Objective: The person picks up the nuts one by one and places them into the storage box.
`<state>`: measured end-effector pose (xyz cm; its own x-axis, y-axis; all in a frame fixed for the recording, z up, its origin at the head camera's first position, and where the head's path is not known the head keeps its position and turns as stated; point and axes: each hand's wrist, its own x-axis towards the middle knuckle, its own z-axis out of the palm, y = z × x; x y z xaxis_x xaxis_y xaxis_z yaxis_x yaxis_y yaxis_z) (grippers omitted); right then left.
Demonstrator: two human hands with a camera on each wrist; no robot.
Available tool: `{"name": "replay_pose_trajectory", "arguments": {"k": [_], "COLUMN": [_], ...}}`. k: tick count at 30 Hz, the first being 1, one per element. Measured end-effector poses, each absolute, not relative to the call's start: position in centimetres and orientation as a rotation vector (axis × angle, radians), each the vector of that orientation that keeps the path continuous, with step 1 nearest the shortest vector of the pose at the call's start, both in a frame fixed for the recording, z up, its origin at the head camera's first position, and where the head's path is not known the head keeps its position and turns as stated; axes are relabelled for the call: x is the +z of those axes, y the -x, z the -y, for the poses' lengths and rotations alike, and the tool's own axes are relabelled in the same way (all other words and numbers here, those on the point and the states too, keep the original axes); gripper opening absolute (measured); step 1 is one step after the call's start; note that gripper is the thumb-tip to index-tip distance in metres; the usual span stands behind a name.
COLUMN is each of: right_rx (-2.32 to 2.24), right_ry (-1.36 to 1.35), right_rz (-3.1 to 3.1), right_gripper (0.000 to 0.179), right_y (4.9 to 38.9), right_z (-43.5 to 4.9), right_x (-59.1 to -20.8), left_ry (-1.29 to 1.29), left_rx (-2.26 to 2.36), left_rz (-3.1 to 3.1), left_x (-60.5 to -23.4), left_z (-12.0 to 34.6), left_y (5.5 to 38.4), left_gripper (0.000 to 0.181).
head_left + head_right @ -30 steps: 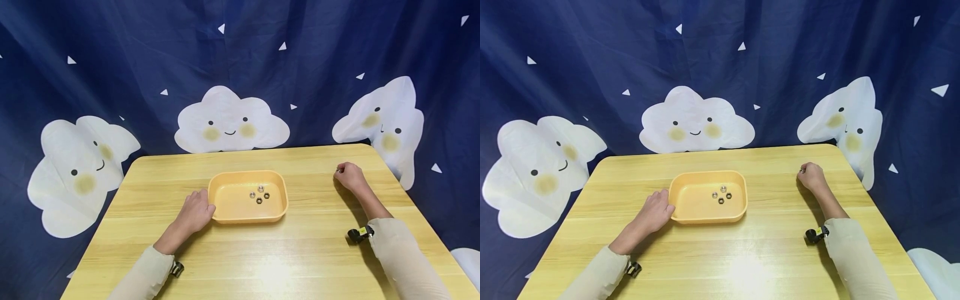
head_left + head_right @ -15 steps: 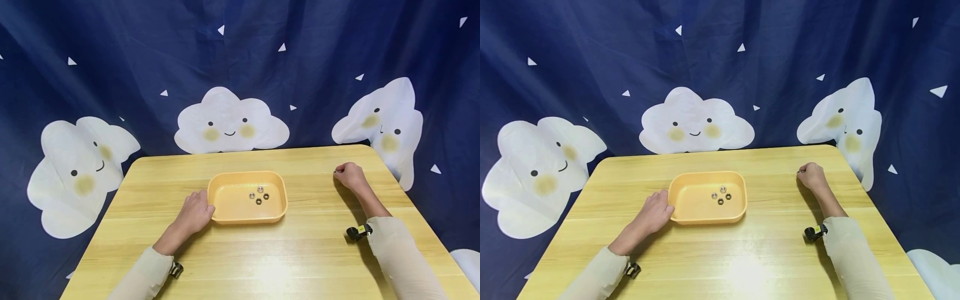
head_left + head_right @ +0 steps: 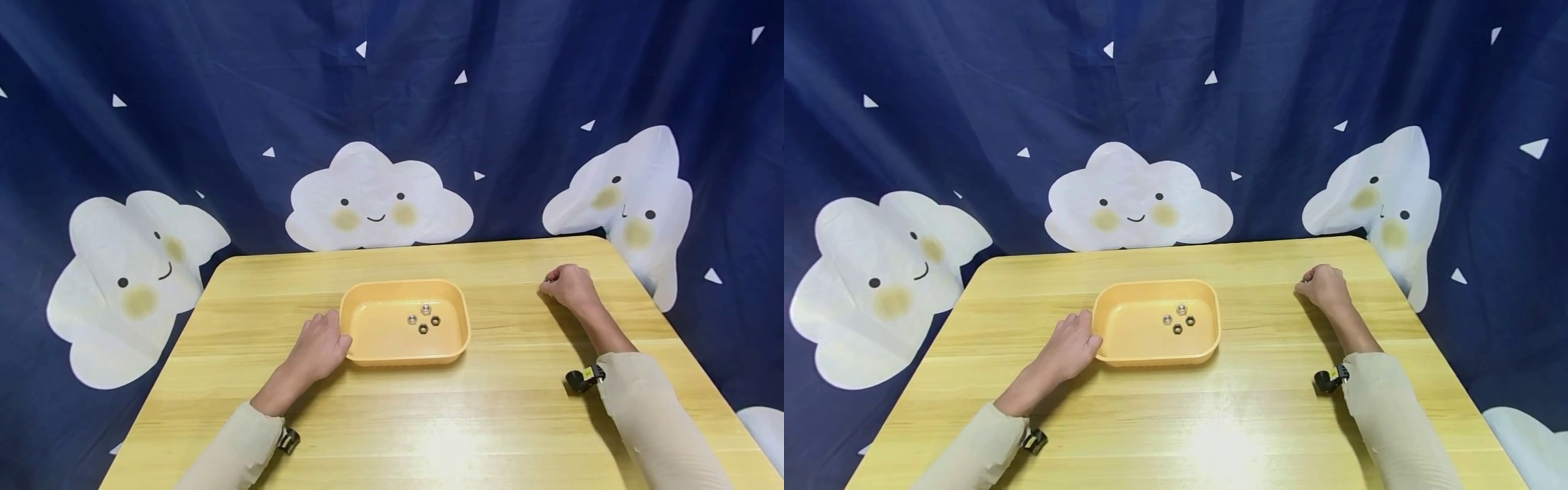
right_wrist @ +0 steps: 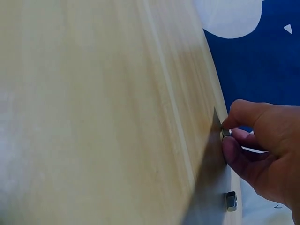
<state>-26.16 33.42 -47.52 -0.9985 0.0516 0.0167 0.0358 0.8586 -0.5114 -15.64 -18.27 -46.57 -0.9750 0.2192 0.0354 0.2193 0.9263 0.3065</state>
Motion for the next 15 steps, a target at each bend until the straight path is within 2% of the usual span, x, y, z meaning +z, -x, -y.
{"name": "replay_pose_trajectory", "arguments": {"k": [9,15], "right_rx": [0.826,0.857], "right_ry": [-0.016,-0.055], "right_rz": [2.978,2.934], "right_gripper": [0.017,0.023], "right_y": [26.31,26.2], "right_z": [-33.88,-33.97], "right_x": [-47.6,-47.62], "left_ry": [0.326,0.309], "left_rx": [-0.501,-0.499], "left_rz": [3.097,3.11], "left_x": [-46.42,-46.47], "left_z": [18.22,18.15], "left_y": [15.68,15.54], "left_gripper": [0.016,0.016]}}
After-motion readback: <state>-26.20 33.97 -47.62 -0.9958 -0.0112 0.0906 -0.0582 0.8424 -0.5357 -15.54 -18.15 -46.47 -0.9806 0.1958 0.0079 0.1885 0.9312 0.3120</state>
